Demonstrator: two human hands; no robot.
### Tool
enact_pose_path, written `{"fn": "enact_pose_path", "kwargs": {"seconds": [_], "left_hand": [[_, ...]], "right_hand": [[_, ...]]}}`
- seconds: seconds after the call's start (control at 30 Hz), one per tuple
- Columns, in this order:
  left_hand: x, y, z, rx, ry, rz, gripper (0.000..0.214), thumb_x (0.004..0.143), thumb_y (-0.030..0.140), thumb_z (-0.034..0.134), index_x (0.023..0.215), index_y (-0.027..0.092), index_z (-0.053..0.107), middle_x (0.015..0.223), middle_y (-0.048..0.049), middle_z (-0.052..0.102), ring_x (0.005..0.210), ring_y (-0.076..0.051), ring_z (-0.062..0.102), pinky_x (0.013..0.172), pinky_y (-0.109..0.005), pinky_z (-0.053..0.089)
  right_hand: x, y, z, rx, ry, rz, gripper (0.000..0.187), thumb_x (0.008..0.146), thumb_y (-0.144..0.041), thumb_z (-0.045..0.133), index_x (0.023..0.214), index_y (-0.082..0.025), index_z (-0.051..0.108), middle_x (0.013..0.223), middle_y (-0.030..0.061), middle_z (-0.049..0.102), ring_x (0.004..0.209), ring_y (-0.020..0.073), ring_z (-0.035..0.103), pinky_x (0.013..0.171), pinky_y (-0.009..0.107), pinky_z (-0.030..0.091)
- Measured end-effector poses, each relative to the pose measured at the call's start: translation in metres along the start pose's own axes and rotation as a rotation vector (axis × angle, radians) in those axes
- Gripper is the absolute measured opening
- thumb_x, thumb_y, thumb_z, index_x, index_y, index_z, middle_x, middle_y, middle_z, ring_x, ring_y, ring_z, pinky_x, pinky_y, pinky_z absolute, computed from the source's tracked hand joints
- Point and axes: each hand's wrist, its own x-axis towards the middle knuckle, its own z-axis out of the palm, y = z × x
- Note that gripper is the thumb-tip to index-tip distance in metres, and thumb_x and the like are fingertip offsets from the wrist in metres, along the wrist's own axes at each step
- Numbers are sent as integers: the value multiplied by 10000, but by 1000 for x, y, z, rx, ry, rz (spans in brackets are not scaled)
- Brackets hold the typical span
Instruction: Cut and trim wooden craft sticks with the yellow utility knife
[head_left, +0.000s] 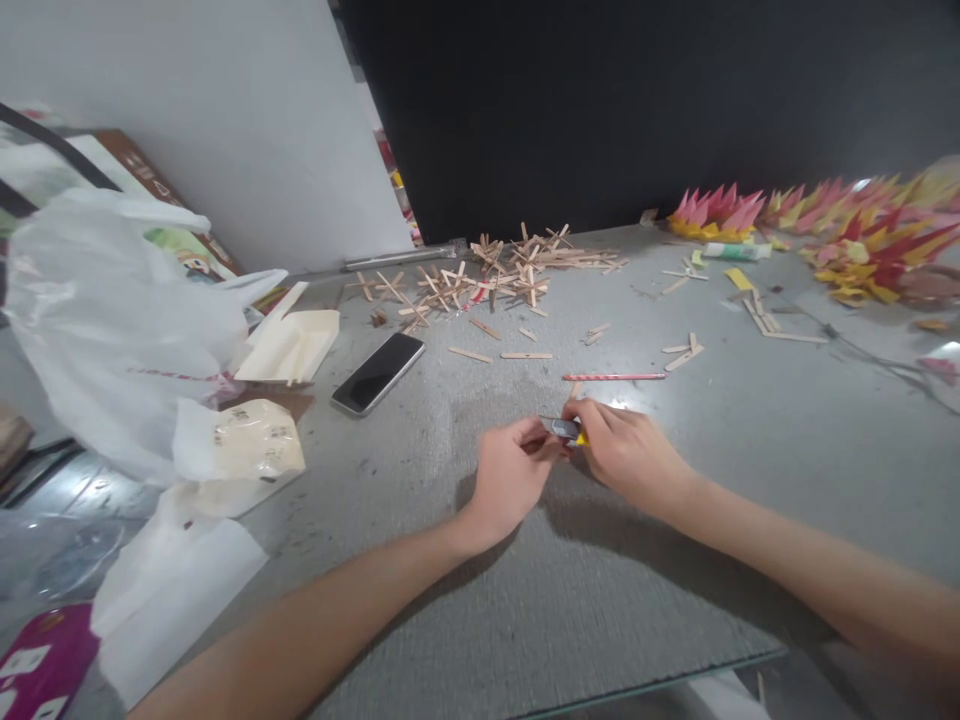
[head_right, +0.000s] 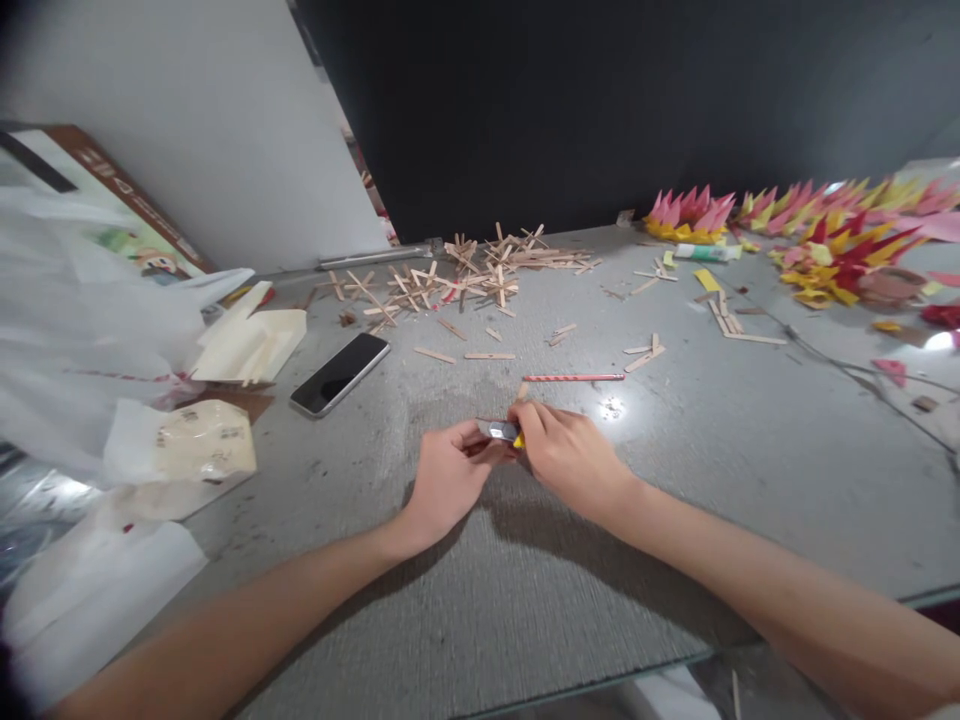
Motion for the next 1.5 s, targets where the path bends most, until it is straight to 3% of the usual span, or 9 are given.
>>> {"fn": "enact_pose_path", "kwargs": {"seconds": [0.1, 0.2, 0.37, 0.53, 0.63, 0.73, 1.07, 1.5], "left_hand": [[4, -1, 1, -95, 17, -24, 63, 847, 188, 676, 832, 184, 737, 816, -48, 800, 777, -220, 795, 748, -329, 653], [9, 1, 1, -220, 59, -61, 133, 857, 277, 734, 929, 165, 746, 845, -67, 807, 771, -220, 799, 766, -344, 664], [12, 5, -2, -317, 94, -94, 227, 856, 345, 788, 942, 139, 743, 802, -80, 801, 712, -213, 791, 744, -352, 673], [9, 5, -3, -292, 72, -75, 226, 863, 333, 797, 965, 134, 766, 821, -87, 802, 701, -208, 787, 723, -336, 669], [7, 5, -3, -258, 14, -76, 237, 877, 354, 789, 958, 132, 786, 836, -91, 801, 707, -207, 786, 705, -322, 666], [4, 5, -4, -222, -37, -69, 246, 893, 370, 779, 964, 135, 798, 817, -84, 797, 721, -203, 786, 711, -309, 663], [4, 5, -4, -194, -74, -57, 234, 891, 369, 783, 945, 143, 802, 826, -78, 797, 707, -179, 769, 692, -282, 641], [8, 7, -7, -294, -139, -91, 237, 886, 381, 788, 899, 145, 796, 711, -50, 747, 628, -134, 685, 649, -255, 544]], "right_hand": [[-1, 2, 2, -1, 19, 3, 199, 928, -55, 476, 1068, -186, 527, 885, 86, 723, 733, 217, 702, 586, 295, 388], [-5, 7, 5, 51, 83, 24, 226, 934, -53, 432, 1087, -182, 538, 894, 96, 734, 746, 223, 712, 615, 298, 425], [-5, 11, 2, 199, 114, 298, 174, 1030, -286, 482, 1126, -192, 591, 915, 87, 744, 737, 219, 698, 658, 314, 469], [7, 9, -16, 652, 120, 586, 295, 1002, -482, 578, 923, -205, 642, 669, -20, 570, 549, 128, 503, 557, 272, 402], [10, 11, -23, 882, 160, 691, 346, 960, -539, 643, 984, -194, 668, 591, -65, 428, 510, 107, 394, 495, 259, 323], [10, 15, -23, 965, 151, 716, 380, 944, -552, 676, 1060, -190, 696, 574, -72, 395, 514, 104, 371, 484, 259, 288], [9, 16, -23, 1101, 148, 757, 365, 911, -551, 723, 935, -188, 695, 530, -72, 402, 474, 89, 348, 441, 247, 279], [7, 18, -24, 1189, 160, 644, 294, 929, -488, 722, 927, -198, 672, 549, -82, 388, 474, 84, 344, 436, 239, 290]]}}
